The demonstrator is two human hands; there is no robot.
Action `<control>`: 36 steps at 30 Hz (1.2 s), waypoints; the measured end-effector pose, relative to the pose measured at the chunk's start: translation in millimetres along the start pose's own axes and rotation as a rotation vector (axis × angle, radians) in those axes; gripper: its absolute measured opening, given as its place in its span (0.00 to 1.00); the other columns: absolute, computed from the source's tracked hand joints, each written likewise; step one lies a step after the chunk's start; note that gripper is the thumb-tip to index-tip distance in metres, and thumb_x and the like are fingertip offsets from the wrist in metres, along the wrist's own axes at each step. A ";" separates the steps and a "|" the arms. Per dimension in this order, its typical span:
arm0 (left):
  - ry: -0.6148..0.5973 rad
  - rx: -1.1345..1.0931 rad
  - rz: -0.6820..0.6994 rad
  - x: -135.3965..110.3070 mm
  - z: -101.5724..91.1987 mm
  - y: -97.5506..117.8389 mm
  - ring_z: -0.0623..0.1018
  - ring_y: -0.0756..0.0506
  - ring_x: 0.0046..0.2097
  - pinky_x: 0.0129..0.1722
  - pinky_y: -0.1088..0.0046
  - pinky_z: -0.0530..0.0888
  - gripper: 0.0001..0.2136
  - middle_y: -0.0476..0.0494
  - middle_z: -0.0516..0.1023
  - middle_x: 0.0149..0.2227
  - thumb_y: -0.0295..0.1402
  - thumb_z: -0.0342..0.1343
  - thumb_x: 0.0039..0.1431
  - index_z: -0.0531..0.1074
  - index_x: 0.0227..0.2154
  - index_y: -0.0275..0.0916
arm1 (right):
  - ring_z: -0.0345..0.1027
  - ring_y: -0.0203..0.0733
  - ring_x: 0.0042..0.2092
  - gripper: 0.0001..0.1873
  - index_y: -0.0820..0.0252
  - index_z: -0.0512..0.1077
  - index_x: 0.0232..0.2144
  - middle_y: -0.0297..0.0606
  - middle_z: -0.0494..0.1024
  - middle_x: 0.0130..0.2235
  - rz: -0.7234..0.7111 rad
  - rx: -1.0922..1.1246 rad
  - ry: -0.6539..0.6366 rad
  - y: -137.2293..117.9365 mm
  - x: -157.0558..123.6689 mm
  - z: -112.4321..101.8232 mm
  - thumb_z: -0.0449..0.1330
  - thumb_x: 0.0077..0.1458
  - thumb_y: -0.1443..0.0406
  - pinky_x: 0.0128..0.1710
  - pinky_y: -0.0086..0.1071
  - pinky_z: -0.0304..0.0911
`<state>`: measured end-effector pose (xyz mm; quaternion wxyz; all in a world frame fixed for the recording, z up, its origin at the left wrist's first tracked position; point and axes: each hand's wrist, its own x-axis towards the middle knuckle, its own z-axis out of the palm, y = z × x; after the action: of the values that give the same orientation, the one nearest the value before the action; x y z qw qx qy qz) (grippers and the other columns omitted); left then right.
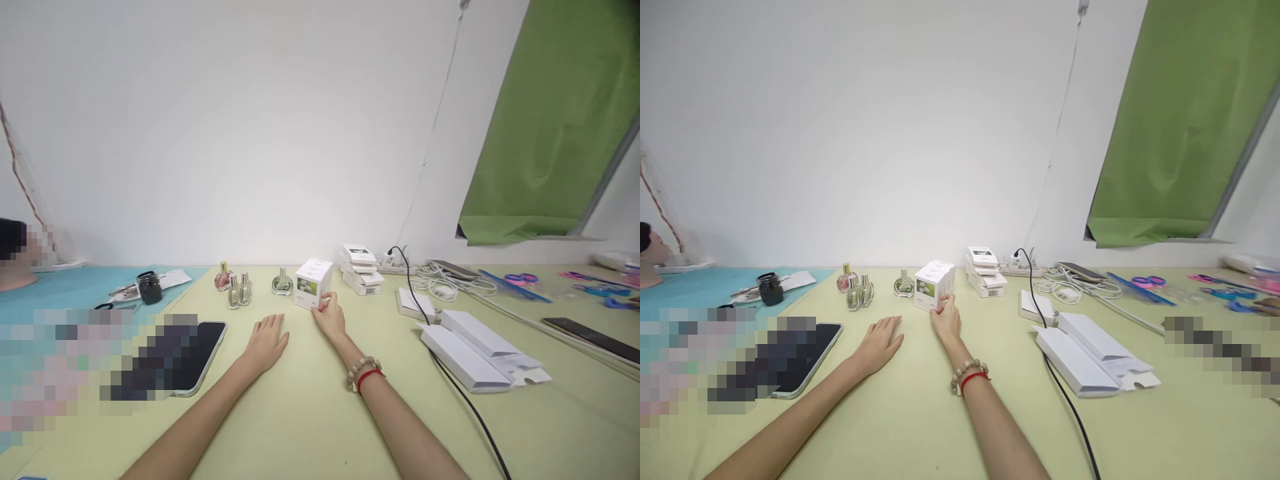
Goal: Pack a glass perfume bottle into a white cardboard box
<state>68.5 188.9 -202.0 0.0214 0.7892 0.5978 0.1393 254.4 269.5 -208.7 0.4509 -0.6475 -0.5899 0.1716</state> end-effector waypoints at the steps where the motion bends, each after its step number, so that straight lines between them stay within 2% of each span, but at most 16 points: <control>1: -0.001 0.002 0.002 -0.1 -0.2 0.1 0.54 0.50 0.54 0.55 0.69 0.53 0.20 0.46 0.52 0.53 0.37 0.39 0.65 0.53 0.57 0.37 | 0.64 0.36 0.31 0.21 0.60 0.58 0.41 0.30 0.69 0.27 0.008 0.014 -0.001 0.1 0.3 -0.6 0.55 0.40 0.67 0.28 0.27 0.51; 4: 0.001 0.010 0.005 0.0 -0.4 0.0 0.54 0.50 0.54 0.55 0.68 0.54 0.20 0.46 0.52 0.53 0.37 0.39 0.65 0.53 0.57 0.37 | 0.65 0.36 0.31 0.20 0.60 0.60 0.40 0.31 0.70 0.27 0.047 0.077 0.004 0.1 2.8 -2.3 0.54 0.40 0.67 0.27 0.27 0.51; 8: 0.000 0.019 0.011 0.3 0.8 -0.9 0.54 0.49 0.54 0.54 0.68 0.54 0.19 0.45 0.53 0.53 0.37 0.39 0.65 0.55 0.56 0.37 | 0.64 0.34 0.25 0.16 0.61 0.62 0.40 0.33 0.71 0.30 0.095 0.181 0.044 0.5 10.4 -5.4 0.50 0.46 0.63 0.24 0.27 0.52; 12: 0.009 0.005 0.018 -0.5 1.4 -0.6 0.53 0.49 0.54 0.55 0.68 0.54 0.18 0.43 0.53 0.52 0.36 0.38 0.65 0.57 0.54 0.37 | 0.64 0.32 0.24 0.15 0.60 0.64 0.37 0.34 0.71 0.35 0.104 0.222 0.168 4.9 22.6 -10.5 0.49 0.47 0.61 0.29 0.28 0.54; 20: 0.036 0.013 -0.009 -0.5 0.6 3.5 0.54 0.48 0.53 0.54 0.67 0.55 0.18 0.43 0.54 0.51 0.35 0.39 0.64 0.56 0.55 0.37 | 0.64 0.40 0.32 0.16 0.62 0.65 0.36 0.40 0.71 0.37 0.216 0.253 0.424 15.4 51.9 -10.5 0.49 0.47 0.59 0.36 0.32 0.53; 25: 0.030 0.042 -0.010 1.9 3.3 4.3 0.53 0.48 0.54 0.54 0.67 0.54 0.18 0.45 0.53 0.52 0.35 0.39 0.64 0.55 0.56 0.38 | 0.63 0.34 0.25 0.13 0.62 0.66 0.35 0.37 0.71 0.35 0.200 0.363 0.461 7.9 65.0 -1.6 0.50 0.47 0.62 0.36 0.31 0.54; 28: 0.023 0.048 -0.005 3.4 4.6 4.1 0.52 0.48 0.55 0.54 0.67 0.54 0.18 0.46 0.52 0.53 0.35 0.39 0.64 0.55 0.56 0.39 | 0.62 0.31 0.23 0.11 0.63 0.67 0.33 0.36 0.71 0.34 0.193 0.478 0.468 -0.6 76.5 -1.6 0.52 0.46 0.63 0.32 0.29 0.56; 32: 0.012 0.051 -0.006 5.4 4.8 3.5 0.51 0.49 0.56 0.55 0.67 0.53 0.19 0.47 0.50 0.54 0.35 0.38 0.65 0.53 0.57 0.39 | 0.60 0.30 0.20 0.16 0.64 0.64 0.38 0.35 0.69 0.32 0.227 0.725 0.481 -16.3 100.7 -25.1 0.49 0.47 0.63 0.19 0.25 0.56; 36: -0.015 0.044 -0.010 6.1 4.1 4.3 0.49 0.49 0.57 0.56 0.67 0.53 0.20 0.47 0.48 0.55 0.35 0.37 0.65 0.52 0.58 0.39 | 0.58 0.26 0.19 0.22 0.58 0.57 0.47 0.32 0.68 0.31 0.295 0.953 0.535 -27.0 119.1 -62.9 0.48 0.46 0.64 0.17 0.22 0.58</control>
<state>75.0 194.0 -203.9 0.0093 0.7874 0.6044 0.1205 314.6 352.1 -117.0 0.7983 -0.4690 -0.2158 0.3101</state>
